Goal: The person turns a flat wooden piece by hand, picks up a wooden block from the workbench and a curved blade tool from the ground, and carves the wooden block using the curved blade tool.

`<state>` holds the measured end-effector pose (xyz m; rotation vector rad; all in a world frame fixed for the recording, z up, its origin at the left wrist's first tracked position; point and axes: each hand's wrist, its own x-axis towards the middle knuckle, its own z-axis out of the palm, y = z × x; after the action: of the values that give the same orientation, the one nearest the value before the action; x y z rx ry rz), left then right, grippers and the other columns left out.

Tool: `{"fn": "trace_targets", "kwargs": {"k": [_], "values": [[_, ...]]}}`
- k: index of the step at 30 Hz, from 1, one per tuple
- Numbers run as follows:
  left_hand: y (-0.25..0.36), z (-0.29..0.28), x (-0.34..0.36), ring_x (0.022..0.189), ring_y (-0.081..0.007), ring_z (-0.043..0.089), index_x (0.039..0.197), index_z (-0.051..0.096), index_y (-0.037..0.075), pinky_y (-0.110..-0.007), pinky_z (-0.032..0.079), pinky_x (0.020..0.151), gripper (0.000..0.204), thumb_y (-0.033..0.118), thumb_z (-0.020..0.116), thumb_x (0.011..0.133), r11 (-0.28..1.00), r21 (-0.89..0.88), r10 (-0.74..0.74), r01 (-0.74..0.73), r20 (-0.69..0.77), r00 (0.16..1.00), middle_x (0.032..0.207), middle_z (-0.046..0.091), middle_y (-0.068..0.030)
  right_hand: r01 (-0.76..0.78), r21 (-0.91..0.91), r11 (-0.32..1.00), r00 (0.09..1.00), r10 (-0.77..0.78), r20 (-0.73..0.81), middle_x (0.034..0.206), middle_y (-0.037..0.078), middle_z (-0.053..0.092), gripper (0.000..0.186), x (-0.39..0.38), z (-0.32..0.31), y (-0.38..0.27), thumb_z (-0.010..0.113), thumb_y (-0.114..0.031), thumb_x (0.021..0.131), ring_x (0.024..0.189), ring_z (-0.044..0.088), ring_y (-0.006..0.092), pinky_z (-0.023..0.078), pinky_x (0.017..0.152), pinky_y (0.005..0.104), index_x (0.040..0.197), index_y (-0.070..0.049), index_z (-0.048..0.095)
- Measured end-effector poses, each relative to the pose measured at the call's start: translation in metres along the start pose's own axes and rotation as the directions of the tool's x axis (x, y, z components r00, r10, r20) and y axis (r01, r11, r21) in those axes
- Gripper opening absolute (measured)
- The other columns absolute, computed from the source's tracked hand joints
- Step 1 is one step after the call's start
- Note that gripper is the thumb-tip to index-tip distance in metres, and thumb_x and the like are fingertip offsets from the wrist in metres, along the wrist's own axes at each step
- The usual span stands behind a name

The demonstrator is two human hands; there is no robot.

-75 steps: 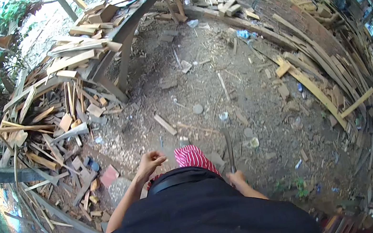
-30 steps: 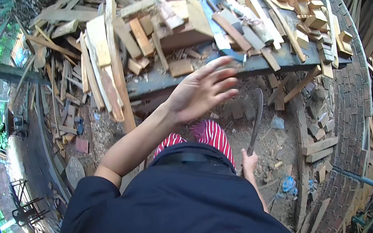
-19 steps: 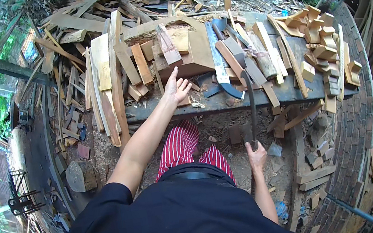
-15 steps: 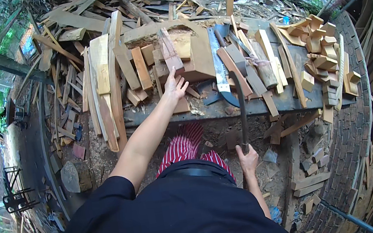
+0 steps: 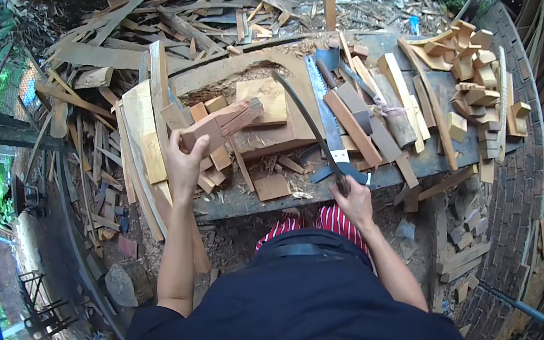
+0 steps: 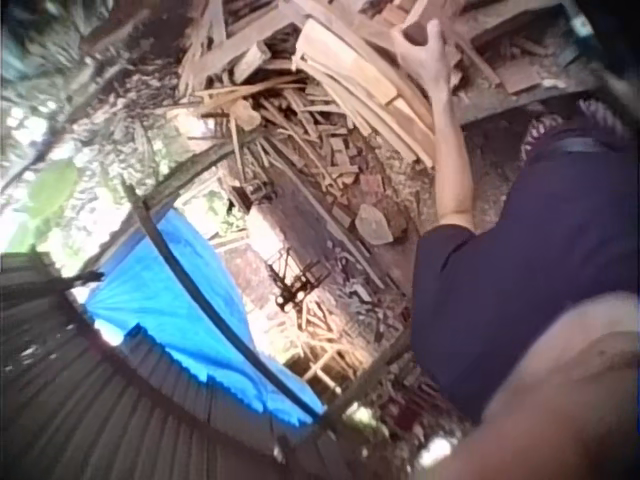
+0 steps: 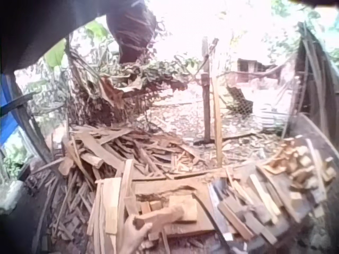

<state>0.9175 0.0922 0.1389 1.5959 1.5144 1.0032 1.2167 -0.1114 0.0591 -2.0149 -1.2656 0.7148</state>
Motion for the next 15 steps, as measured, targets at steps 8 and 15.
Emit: {"fn": "trace_targets", "kwargs": {"k": [8, 15], "values": [[0.047, 0.039, 0.001, 0.078, -0.0401, 0.062, 0.096, 0.050, 0.000, -0.046, 0.049, 0.069, 0.048, 0.037, 0.073, 0.075, 0.877, 0.425, 0.272, -0.224, -0.054, 0.961, 0.084, 0.061, -0.0219, 0.145, 0.285, 0.948, 0.918, -0.236, 0.319, 0.070, 0.013, 0.059, 0.048, 0.085, 0.000, -0.080, 0.056, -0.024, 0.096, 0.060, 0.053, 0.0178, 0.046, 0.061, 0.0349, 0.141, -0.013, 0.044], [0.064, 0.067, -0.010, 0.077, -0.0469, 0.064, 0.107, 0.043, 0.004, -0.051, 0.051, 0.065, 0.049, 0.039, 0.067, 0.083, 0.892, 0.441, 0.168, -0.101, -0.115, 0.979, 0.081, 0.065, -0.0267, 0.550, 0.455, 0.700, 0.795, -0.605, -0.031, 0.095, 0.023, 0.067, 0.054, 0.111, -0.020, -0.137, 0.056, -0.018, 0.093, 0.082, 0.065, 0.0405, 0.051, 0.070, 0.0466, 0.145, -0.022, 0.041]]}}
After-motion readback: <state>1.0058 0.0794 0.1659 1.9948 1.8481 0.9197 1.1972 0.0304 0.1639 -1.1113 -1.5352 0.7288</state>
